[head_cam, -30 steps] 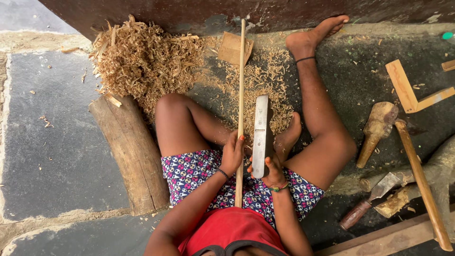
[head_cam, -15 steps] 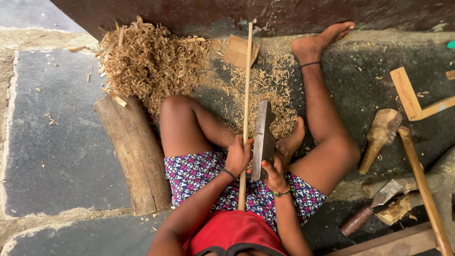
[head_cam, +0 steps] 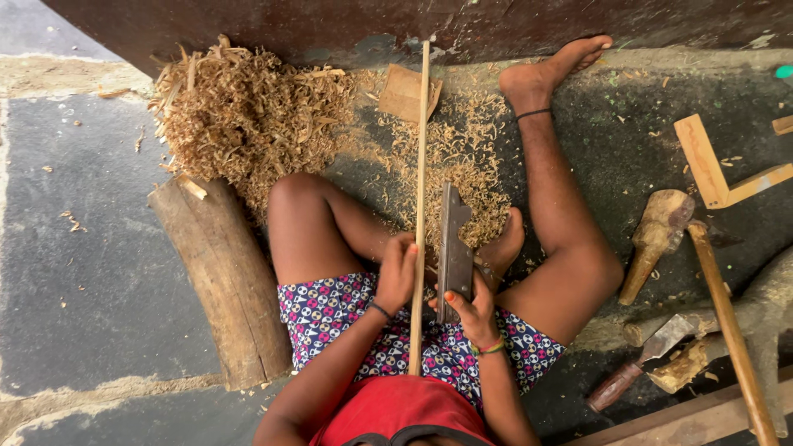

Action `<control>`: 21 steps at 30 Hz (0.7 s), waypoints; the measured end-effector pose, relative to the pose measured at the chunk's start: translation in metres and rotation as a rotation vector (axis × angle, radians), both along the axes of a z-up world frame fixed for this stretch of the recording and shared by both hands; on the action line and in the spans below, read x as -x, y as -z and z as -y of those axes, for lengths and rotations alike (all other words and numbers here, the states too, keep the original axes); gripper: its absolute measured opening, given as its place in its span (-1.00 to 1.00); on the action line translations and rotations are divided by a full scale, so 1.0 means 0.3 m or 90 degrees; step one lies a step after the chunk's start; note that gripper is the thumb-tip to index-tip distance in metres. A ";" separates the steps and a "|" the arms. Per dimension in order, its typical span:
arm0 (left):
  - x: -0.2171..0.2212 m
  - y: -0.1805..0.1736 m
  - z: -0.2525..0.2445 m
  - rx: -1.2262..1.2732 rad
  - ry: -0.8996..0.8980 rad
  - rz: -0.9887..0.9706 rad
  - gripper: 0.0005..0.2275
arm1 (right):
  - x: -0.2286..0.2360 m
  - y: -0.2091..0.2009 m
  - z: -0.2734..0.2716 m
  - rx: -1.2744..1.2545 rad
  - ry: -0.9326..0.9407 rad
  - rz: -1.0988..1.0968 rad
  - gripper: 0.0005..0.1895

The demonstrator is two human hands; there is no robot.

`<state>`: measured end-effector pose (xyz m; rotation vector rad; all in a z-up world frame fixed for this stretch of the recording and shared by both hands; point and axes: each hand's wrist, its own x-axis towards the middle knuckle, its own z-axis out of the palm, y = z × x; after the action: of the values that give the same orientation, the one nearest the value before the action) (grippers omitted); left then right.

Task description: The person sits on the floor and uses a hand plane to smooth and shape a long wooden stick held between their legs. They repeatedly draw the plane along the stick, producing wood shavings that accumulate on the floor.

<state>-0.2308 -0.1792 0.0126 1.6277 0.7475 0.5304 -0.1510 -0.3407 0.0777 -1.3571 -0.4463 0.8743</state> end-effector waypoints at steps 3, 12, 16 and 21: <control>-0.005 -0.031 -0.060 -0.043 -0.071 0.071 -0.68 | -0.017 -0.001 0.025 0.071 0.019 0.077 -0.35; -0.136 -0.303 -0.225 -0.434 0.096 0.132 -0.51 | -0.003 -0.084 -0.041 0.374 0.001 0.491 -0.41; -0.162 -0.279 -0.262 -0.514 0.191 0.060 -0.67 | 0.069 -0.049 -0.096 0.372 0.029 0.618 -0.37; -0.141 -0.176 -0.287 -0.398 0.224 0.023 -0.87 | 0.124 0.003 -0.078 0.549 -0.022 0.484 -0.48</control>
<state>-0.1886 -0.0930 0.0654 2.2629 0.2556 0.5646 -0.1881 -0.3174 0.0769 -2.5041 -0.7083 0.5489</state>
